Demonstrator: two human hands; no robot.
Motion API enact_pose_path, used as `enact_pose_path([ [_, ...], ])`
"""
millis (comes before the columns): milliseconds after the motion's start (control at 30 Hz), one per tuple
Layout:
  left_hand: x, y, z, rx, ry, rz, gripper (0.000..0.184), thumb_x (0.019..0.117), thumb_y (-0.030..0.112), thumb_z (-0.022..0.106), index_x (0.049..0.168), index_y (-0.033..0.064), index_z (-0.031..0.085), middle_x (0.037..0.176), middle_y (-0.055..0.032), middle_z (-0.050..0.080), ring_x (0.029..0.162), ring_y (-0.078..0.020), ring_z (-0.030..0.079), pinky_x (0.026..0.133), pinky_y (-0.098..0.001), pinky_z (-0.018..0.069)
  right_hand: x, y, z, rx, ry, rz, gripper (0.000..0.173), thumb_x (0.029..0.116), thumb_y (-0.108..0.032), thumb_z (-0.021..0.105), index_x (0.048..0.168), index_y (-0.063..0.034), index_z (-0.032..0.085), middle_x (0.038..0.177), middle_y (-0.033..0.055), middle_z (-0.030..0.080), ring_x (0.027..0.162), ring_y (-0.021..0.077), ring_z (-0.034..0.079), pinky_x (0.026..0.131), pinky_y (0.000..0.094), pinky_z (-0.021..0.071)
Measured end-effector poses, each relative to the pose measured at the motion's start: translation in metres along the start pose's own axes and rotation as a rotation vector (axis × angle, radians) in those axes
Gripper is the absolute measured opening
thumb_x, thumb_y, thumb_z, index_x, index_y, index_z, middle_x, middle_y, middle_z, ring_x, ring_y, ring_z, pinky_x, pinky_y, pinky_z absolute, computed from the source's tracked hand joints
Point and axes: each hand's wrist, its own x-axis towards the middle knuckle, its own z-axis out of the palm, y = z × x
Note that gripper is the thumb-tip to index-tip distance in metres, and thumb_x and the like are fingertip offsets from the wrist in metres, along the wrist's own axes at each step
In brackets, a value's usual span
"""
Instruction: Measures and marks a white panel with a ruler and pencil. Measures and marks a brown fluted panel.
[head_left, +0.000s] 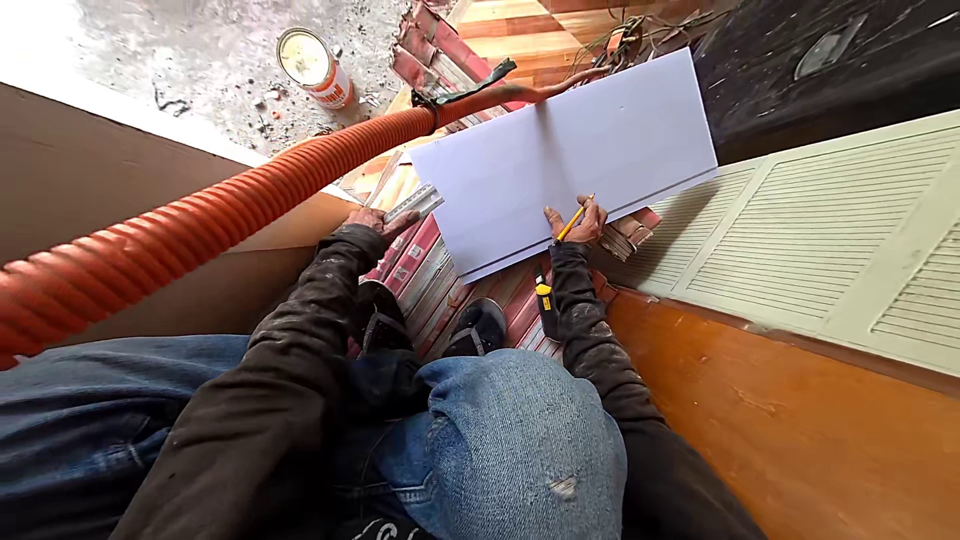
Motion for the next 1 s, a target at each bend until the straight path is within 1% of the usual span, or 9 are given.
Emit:
enact_pose_path([
  [133,0.000,0.032,-0.015,0.001,-0.019,0.168,0.078,0.0865,0.067,0.069,0.110,-0.0071,0.067,0.105,-0.0305,0.068,0.103,-0.0469,0.067,0.093,-0.0668,0.0491,0.000,0.001,0.000,0.001,-0.006,0.012,0.064,0.0747,-0.037,0.091,0.126,-0.0055,0.070,0.131,0.0224,0.061,0.123,0.0382,0.057,0.103,0.0483,0.0465],
  [200,0.007,0.044,-0.020,0.020,-0.013,0.181,0.081,0.0824,0.068,0.073,0.113,-0.0062,0.066,0.107,-0.0300,0.068,0.105,-0.0462,0.066,0.093,-0.0664,0.0487,0.002,0.002,-0.001,-0.003,-0.022,0.022,0.063,0.0761,-0.037,0.090,0.127,-0.0058,0.069,0.132,0.0224,0.061,0.124,0.0380,0.056,0.103,0.0484,0.0466],
  [367,0.033,0.057,-0.037,0.003,0.103,0.105,0.077,0.0817,0.043,0.085,0.133,-0.0051,0.056,0.121,-0.0325,0.065,0.113,-0.0486,0.064,0.098,-0.0674,0.0480,0.002,0.001,-0.001,-0.019,-0.014,0.025,0.061,0.0769,-0.037,0.089,0.126,-0.0065,0.070,0.131,0.0228,0.061,0.122,0.0372,0.058,0.100,0.0474,0.0484],
  [467,0.033,0.072,-0.047,0.003,0.099,0.065,0.079,0.0849,0.030,0.084,0.145,-0.0040,0.046,0.128,-0.0328,0.062,0.111,-0.0476,0.066,0.095,-0.0634,0.0519,0.001,-0.002,-0.004,-0.019,-0.039,0.043,0.061,0.0784,-0.036,0.088,0.128,-0.0062,0.069,0.131,0.0229,0.061,0.122,0.0375,0.057,0.101,0.0472,0.0479],
  [567,0.034,0.085,-0.054,-0.019,0.067,0.057,0.084,0.0897,0.031,0.080,0.152,-0.0043,0.036,0.131,-0.0327,0.060,0.109,-0.0458,0.067,0.094,-0.0601,0.0529,-0.001,-0.005,-0.006,-0.003,-0.049,0.048,0.060,0.0799,-0.034,0.087,0.129,-0.0056,0.068,0.133,0.0223,0.061,0.124,0.0366,0.057,0.103,0.0463,0.0473],
  [667,0.061,0.086,-0.052,-0.048,0.018,0.052,0.081,0.0891,0.033,0.081,0.146,-0.0074,0.041,0.128,-0.0334,0.060,0.108,-0.0455,0.066,0.095,-0.0602,0.0517,-0.002,-0.005,-0.008,0.011,-0.033,0.025,0.059,0.0798,-0.032,0.087,0.128,-0.0041,0.069,0.130,0.0232,0.062,0.122,0.0363,0.058,0.101,0.0455,0.0490],
  [767,0.078,0.087,-0.050,-0.025,-0.015,0.004,0.082,0.0843,0.033,0.086,0.142,-0.0076,0.043,0.118,-0.0305,0.064,0.093,-0.0399,0.069,0.088,-0.0548,0.0553,-0.001,-0.007,-0.012,0.063,-0.064,0.080,0.056,0.0834,-0.026,0.085,0.131,-0.0027,0.066,0.131,0.0244,0.061,0.119,0.0360,0.059,0.098,0.0444,0.0497],
  [867,0.071,0.089,-0.049,-0.078,-0.021,-0.008,0.085,0.0802,0.024,0.089,0.144,-0.0061,0.042,0.123,-0.0314,0.062,0.098,-0.0416,0.069,0.087,-0.0550,0.0560,0.003,-0.006,-0.013,0.226,0.000,0.197,0.049,0.0907,-0.019,0.078,0.132,0.0020,0.063,0.122,0.0232,0.066,0.102,0.0290,0.064,0.090,0.0405,0.0521],
  [1000,0.026,0.097,-0.050,-0.126,-0.061,0.018,0.079,0.0844,0.019,0.086,0.144,-0.0092,0.042,0.128,-0.0321,0.060,0.106,-0.0426,0.066,0.093,-0.0551,0.0533,0.010,-0.013,-0.015,0.365,0.112,0.328,0.040,0.0949,-0.017,0.073,0.129,0.0013,0.065,0.112,0.0161,0.071,0.097,0.0195,0.067,0.089,0.0330,0.0529],
])
